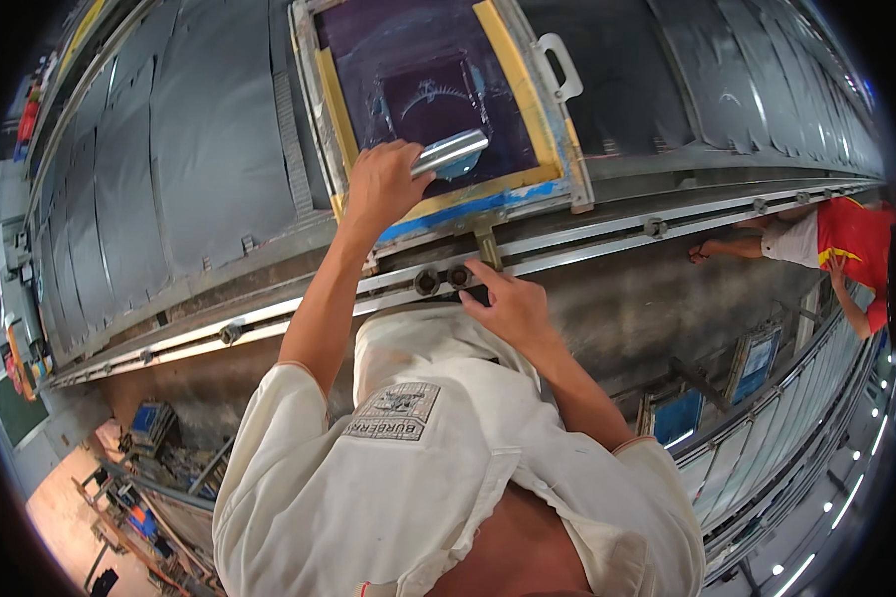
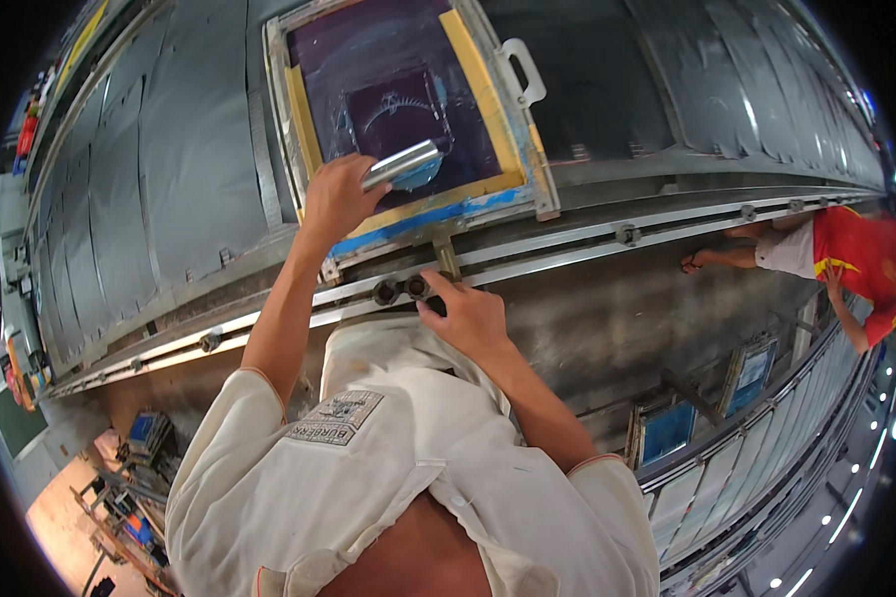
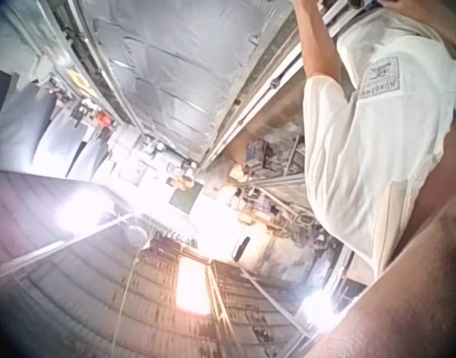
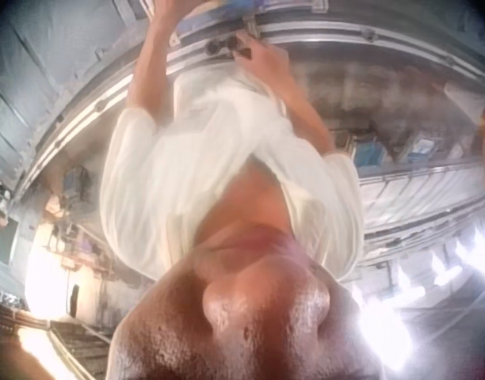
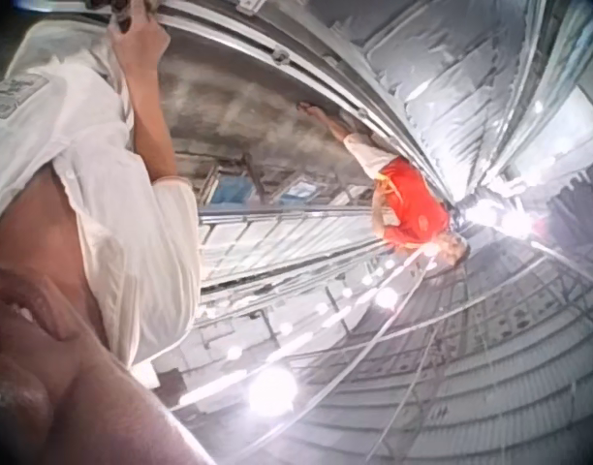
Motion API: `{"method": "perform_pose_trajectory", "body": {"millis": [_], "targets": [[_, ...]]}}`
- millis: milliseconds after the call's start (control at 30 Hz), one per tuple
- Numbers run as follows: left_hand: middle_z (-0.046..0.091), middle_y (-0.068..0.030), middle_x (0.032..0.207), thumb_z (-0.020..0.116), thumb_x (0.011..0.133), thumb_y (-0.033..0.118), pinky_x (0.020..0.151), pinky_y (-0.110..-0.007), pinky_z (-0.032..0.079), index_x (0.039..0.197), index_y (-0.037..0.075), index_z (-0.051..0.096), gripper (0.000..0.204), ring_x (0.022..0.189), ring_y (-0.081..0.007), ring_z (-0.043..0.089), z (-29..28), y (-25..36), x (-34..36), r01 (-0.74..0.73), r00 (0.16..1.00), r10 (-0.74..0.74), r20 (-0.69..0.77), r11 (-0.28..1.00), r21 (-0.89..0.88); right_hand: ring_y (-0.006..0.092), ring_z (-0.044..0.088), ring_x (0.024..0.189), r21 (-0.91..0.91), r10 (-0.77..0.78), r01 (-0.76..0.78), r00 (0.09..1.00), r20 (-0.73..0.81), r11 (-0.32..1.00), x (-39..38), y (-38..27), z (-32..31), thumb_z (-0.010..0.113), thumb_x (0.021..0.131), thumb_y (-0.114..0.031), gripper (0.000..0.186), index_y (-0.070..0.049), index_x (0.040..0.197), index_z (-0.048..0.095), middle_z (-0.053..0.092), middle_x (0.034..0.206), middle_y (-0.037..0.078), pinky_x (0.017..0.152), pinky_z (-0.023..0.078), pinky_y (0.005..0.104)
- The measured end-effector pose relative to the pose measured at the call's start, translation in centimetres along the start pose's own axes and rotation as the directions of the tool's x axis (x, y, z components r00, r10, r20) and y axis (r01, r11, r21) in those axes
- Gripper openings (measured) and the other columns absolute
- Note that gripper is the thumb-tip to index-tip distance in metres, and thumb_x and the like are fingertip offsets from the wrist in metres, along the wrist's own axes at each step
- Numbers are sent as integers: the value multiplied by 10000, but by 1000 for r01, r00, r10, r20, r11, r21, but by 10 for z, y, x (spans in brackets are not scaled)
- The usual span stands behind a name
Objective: The person performs screen printing by applying ink to a screen frame and using a squeegee to pull the ink across the mesh onto fabric laid on a conveyor. The person refills the ink and repeats the process on multiple fabric pieces.
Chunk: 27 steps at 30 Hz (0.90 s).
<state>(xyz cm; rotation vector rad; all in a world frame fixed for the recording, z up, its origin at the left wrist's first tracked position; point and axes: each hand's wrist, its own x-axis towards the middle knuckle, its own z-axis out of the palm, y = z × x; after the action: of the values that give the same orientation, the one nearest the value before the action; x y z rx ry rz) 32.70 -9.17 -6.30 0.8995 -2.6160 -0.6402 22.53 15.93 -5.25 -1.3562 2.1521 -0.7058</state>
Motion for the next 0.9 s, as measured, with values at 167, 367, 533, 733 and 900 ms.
{"method": "perform_pose_trajectory", "body": {"millis": [167,367,533,733,900], "targets": [[663,-133,832,814,758,194,744,-477,492,924,35,705,255,827,-371,649,-1,5,1,-2,1000,2,-8,999,-46,274,666,600,-49,316,-318,948,-37,947,-13,32,5,684,926,-434,325,-113,974,702,642,636,74,558,513,369],[679,-118,850,804,767,219,765,-468,477,933,53,723,249,847,-351,647,-4,3,2,-9,999,9,34,1000,11,76,581,582,617,402,-430,895,194,659,9,-6,1,680,975,-336,334,-17,876,676,621,635,18,561,465,280],[697,-107,869,812,756,224,781,-462,485,936,55,729,261,862,-344,657,-2,0,-1,-9,1000,9,-15,1000,7,302,680,717,141,281,-260,947,-155,955,33,6,-19,700,931,-371,343,-30,892,698,707,777,126,675,524,416],[686,-113,844,815,758,221,750,-463,494,897,69,731,222,832,-353,658,-6,7,9,-30,1000,30,1,999,19,356,695,798,94,344,-360,927,149,928,55,15,1,725,885,-381,370,-12,898,713,713,807,169,740,530,436],[677,-114,833,820,752,203,741,-461,495,883,65,726,212,819,-355,654,-19,5,10,-27,999,28,-36,1000,15,336,667,739,233,305,-363,919,251,902,58,5,1,724,887,-306,309,3,901,717,692,801,173,709,511,419]]}}
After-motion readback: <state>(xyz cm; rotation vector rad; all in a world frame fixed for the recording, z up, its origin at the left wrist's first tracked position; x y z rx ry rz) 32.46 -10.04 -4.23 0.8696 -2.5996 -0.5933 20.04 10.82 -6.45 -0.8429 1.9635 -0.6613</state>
